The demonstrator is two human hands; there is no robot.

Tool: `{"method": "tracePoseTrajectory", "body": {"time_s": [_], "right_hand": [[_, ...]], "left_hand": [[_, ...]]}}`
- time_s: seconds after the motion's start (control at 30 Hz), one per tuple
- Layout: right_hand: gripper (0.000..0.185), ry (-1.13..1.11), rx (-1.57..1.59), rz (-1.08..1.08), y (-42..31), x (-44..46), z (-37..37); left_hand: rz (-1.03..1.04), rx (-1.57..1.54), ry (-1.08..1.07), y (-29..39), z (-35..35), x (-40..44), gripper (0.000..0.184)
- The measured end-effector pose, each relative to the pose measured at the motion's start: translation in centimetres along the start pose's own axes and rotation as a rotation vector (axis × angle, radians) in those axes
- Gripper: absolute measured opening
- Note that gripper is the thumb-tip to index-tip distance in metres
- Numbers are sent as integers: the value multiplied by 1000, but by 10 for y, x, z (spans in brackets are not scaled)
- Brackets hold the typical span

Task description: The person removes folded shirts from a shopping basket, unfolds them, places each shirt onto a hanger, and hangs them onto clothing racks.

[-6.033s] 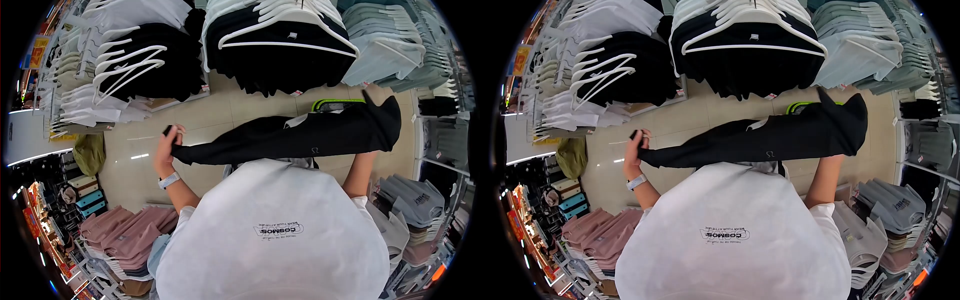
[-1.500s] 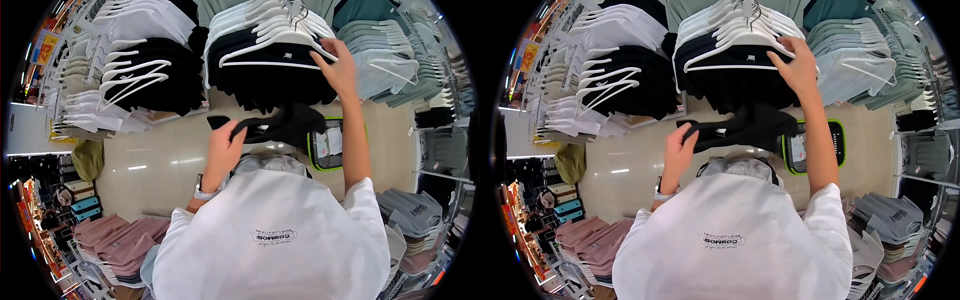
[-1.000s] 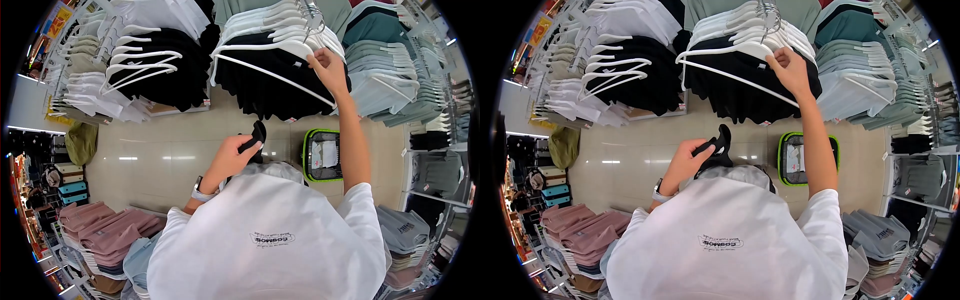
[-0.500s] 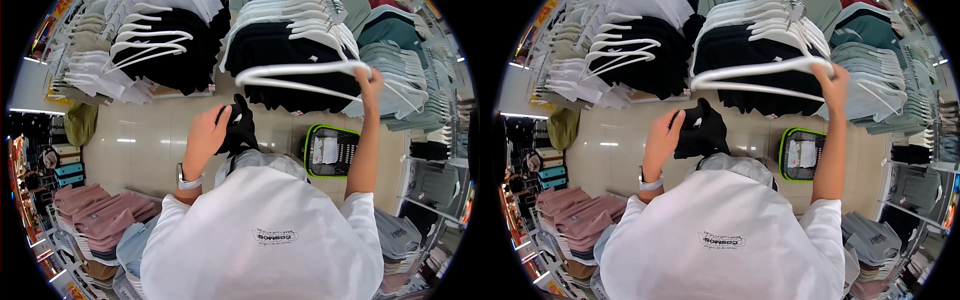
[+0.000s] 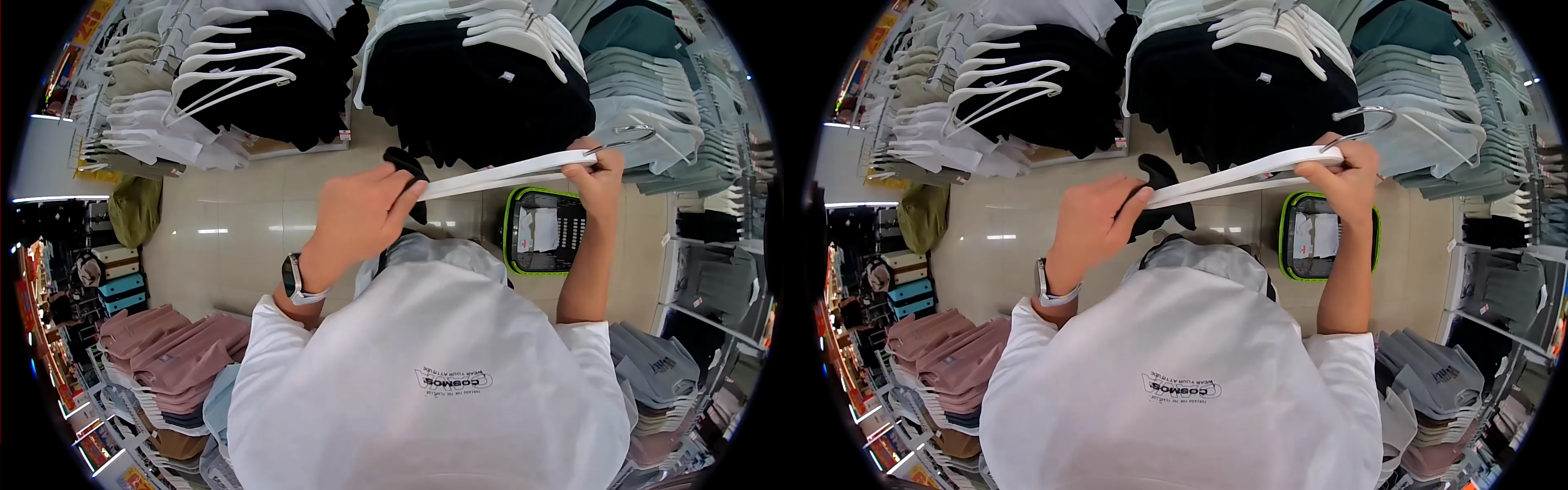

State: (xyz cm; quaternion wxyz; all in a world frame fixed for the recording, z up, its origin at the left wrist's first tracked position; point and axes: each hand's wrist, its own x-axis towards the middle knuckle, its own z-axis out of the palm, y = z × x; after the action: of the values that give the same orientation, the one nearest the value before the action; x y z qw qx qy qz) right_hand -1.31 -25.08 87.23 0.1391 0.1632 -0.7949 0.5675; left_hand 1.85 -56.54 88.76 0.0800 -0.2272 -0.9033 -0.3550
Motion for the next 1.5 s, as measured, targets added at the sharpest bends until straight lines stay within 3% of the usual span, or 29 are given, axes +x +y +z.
{"method": "tracePoseTrajectory", "body": {"time_s": [0.07, 0.1, 0.27, 0.4, 0.47, 0.5, 0.53, 0.6, 0.7, 0.83, 0.9, 0.93, 1.0, 1.03, 1.07, 1.13, 1.17, 1.23, 1.27, 1.33, 1.5], "right_hand": [[26, 11, 55, 14, -5, -3, 14], [26, -9, 64, 7, -8, -4, 23], [26, -38, 82, 94, -22, -18, 58], [27, -25, 138, 238, -20, -33, 71], [35, 350, -99, -80, -26, -30, 78], [43, 375, -176, -172, -25, -41, 72], [34, 436, -179, -288, -28, -47, 70], [26, 259, -107, -271, -38, -60, 75], [26, -66, 244, 278, -55, -64, 108], [25, -264, 372, 367, -46, -72, 118], [22, -500, 141, 451, -45, -70, 107], [22, -496, 142, 453, -39, -71, 105], [23, -491, -284, 303, -17, -79, 103], [24, -377, -434, 218, -2, -87, 101], [24, -377, -431, 218, 8, -92, 93], [20, -246, -278, 551, 22, -91, 79], [20, -250, -276, 551, 27, -92, 73], [12, 28, -320, 247, 34, -93, 60], [12, 31, -321, 250, 38, -94, 53], [7, 171, -343, -63, 44, -96, 40], [6, 277, -334, -240, 36, -98, 22]], "left_hand": [[204, 124, 59, 13, -2, 9, 15], [210, 124, 54, 17, -1, 12, 15], [47, 142, -101, 41, 14, 15, 20], [60, 93, -169, 41, 20, 19, 28], [57, 112, -165, 40, 23, 22, 29], [54, 131, -156, 38, 25, 23, 31], [54, 134, -157, 35, 27, 24, 31], [128, 154, -27, 30, 32, 24, 38], [82, 79, -96, 39, 28, 28, 32], [91, 71, -111, 41, 23, 29, 32], [39, 57, -85, 36, 20, 29, 30], [41, 58, -88, 33, 16, 30, 30], [23, 69, -5, 26, 3, 31, 28], [23, 70, -6, 23, -3, 32, 28], [16, 60, 26, 19, -10, 32, 29], [-23, 18, 64, 8, -23, 29, 28], [-24, -6, 67, 3, -26, 28, 26], [-22, -31, 68, -4, -30, 27, 25], [-14, -59, 65, -8, -30, 26, 25], [7, -91, 54, -19, -32, 26, 24], [4, -107, -3, -31, -34, 27, 26]]}}
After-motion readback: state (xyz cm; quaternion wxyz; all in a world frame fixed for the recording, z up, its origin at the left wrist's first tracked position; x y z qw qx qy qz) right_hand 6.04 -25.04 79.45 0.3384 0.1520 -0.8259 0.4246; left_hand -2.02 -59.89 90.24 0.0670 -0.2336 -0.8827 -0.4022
